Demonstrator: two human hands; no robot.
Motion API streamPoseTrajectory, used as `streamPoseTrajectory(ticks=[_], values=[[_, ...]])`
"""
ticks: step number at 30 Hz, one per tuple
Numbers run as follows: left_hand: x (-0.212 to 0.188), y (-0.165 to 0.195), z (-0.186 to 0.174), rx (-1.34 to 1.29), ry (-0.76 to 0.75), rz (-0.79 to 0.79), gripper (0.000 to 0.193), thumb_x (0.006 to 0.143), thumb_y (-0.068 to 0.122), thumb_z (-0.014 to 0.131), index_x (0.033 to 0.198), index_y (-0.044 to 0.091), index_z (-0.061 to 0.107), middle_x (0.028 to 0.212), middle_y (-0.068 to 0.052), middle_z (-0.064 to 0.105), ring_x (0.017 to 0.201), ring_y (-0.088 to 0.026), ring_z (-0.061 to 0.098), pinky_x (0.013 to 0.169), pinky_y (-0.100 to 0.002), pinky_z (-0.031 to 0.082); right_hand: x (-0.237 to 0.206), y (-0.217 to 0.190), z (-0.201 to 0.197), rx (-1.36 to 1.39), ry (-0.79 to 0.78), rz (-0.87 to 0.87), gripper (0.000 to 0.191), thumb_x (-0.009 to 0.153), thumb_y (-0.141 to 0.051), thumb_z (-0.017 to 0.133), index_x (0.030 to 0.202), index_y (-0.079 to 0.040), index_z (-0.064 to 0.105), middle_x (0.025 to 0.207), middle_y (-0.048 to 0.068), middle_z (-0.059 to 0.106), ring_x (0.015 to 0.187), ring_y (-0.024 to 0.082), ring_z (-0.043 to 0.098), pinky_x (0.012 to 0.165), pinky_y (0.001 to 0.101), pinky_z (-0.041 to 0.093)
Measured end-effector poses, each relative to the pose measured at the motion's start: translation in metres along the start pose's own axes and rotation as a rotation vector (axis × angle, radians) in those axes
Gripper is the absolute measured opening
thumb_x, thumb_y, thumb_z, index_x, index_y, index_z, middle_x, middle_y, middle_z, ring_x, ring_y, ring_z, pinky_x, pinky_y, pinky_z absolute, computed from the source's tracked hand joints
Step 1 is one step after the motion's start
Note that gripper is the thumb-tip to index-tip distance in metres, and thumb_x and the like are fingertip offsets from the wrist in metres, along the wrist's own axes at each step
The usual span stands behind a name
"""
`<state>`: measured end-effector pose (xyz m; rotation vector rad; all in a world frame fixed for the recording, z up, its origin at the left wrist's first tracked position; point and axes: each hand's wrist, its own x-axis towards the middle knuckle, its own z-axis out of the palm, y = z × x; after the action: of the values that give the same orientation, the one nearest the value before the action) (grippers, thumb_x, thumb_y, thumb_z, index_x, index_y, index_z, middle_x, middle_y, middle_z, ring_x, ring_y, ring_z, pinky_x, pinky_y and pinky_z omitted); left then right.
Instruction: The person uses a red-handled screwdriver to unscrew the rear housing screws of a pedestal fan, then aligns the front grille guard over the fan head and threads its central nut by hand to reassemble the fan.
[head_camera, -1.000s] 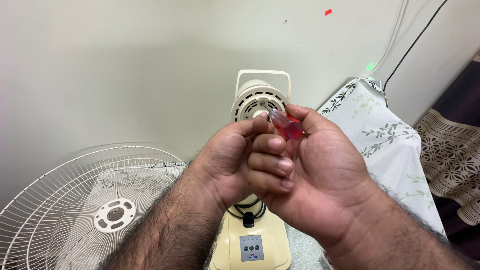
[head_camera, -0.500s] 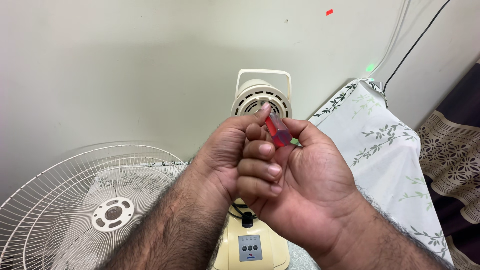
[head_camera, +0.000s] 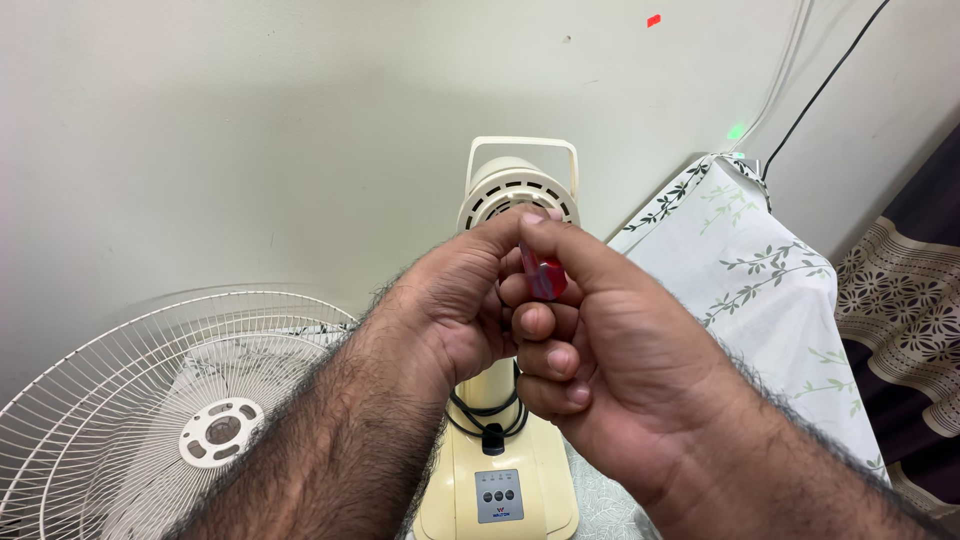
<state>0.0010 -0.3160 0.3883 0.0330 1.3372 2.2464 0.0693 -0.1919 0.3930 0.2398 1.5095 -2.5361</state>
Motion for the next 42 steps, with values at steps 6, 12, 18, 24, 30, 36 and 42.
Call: streamPoseTrajectory(ticks=[6, 12, 18, 24, 30, 36, 42], values=[[-0.009, 0.007, 0.006, 0.126, 0.085, 0.047, 0.04, 0.083, 0.043, 0.073, 0.094, 0.005, 0.071, 0.075, -0.008, 0.072, 0.072, -0.019, 0.071, 0.069, -0.035, 0.062, 0.0, 0.0, 0.007, 0.439, -0.2, 0.151, 0.032, 0.103, -0.033, 0.06, 0.084, -0.007, 0.061, 0.065, -0.005, 0.056, 0.043, 0.004, 0.042, 0.034, 0.0204, 0.032], [0.0, 0.012, -0.013, 0.327, 0.209, 0.198, 0.051, 0.1, 0.047, 0.064, 0.103, -0.002, 0.076, 0.083, -0.01, 0.063, 0.077, -0.023, 0.06, 0.07, -0.04, 0.052, -0.005, 0.0, 0.013, 0.742, -0.263, 0.231, 0.03, 0.099, -0.025, 0.047, 0.087, -0.002, 0.061, 0.061, -0.004, 0.053, 0.041, 0.005, 0.041, 0.034, 0.0204, 0.034], [0.008, 0.018, -0.029, 0.89, 0.546, 0.526, 0.051, 0.081, 0.026, 0.082, 0.123, 0.009, 0.058, 0.117, -0.009, 0.067, 0.109, -0.02, 0.067, 0.094, -0.039, 0.057, -0.001, -0.002, 0.01, 0.174, -0.085, 0.11, 0.027, 0.102, -0.027, 0.053, 0.103, -0.001, 0.063, 0.068, -0.001, 0.057, 0.046, 0.008, 0.041, 0.038, 0.0257, 0.034], [0.018, 0.038, -0.044, 1.227, 0.188, 0.738, 0.126, 0.066, 0.022, 0.097, 0.159, 0.034, 0.013, 0.159, -0.012, 0.029, 0.146, -0.029, 0.034, 0.116, -0.048, 0.039, -0.014, -0.019, 0.034, -0.594, 0.263, -0.036, 0.026, 0.101, -0.026, 0.057, 0.119, -0.007, 0.059, 0.073, 0.008, 0.062, 0.046, 0.012, 0.037, 0.042, 0.0299, 0.032], [0.033, 0.052, -0.062, 1.385, -0.082, 0.606, 0.137, 0.058, 0.024, 0.101, 0.157, 0.051, 0.009, 0.166, -0.012, 0.014, 0.151, -0.028, 0.032, 0.12, -0.046, 0.041, -0.039, -0.025, 0.089, -1.602, 0.536, 0.093, 0.034, 0.109, -0.026, 0.048, 0.136, -0.009, 0.061, 0.102, 0.012, 0.072, 0.093, 0.018, 0.071, 0.086, 0.0398, 0.058], [0.036, 0.042, -0.074, 1.34, -0.065, 0.677, 0.135, 0.062, 0.03, 0.099, 0.155, 0.05, 0.003, 0.159, -0.011, 0.031, 0.151, -0.027, 0.031, 0.12, -0.048, 0.036, -0.041, -0.017, 0.131, -1.935, 0.551, 0.17, 0.036, 0.112, -0.027, 0.039, 0.135, -0.008, 0.06, 0.105, 0.014, 0.074, 0.1, 0.018, 0.072, 0.097, 0.0431, 0.058], [0.023, 0.042, -0.09, 1.327, 0.018, 0.676, 0.114, 0.069, 0.029, 0.097, 0.153, 0.046, 0.022, 0.161, -0.012, 0.022, 0.152, -0.027, 0.026, 0.119, -0.048, 0.037, -0.023, -0.005, 0.128, -1.46, 0.611, 0.0, 0.034, 0.11, -0.026, 0.046, 0.136, -0.011, 0.062, 0.107, 0.012, 0.069, 0.093, 0.016, 0.068, 0.086, 0.041, 0.058]])
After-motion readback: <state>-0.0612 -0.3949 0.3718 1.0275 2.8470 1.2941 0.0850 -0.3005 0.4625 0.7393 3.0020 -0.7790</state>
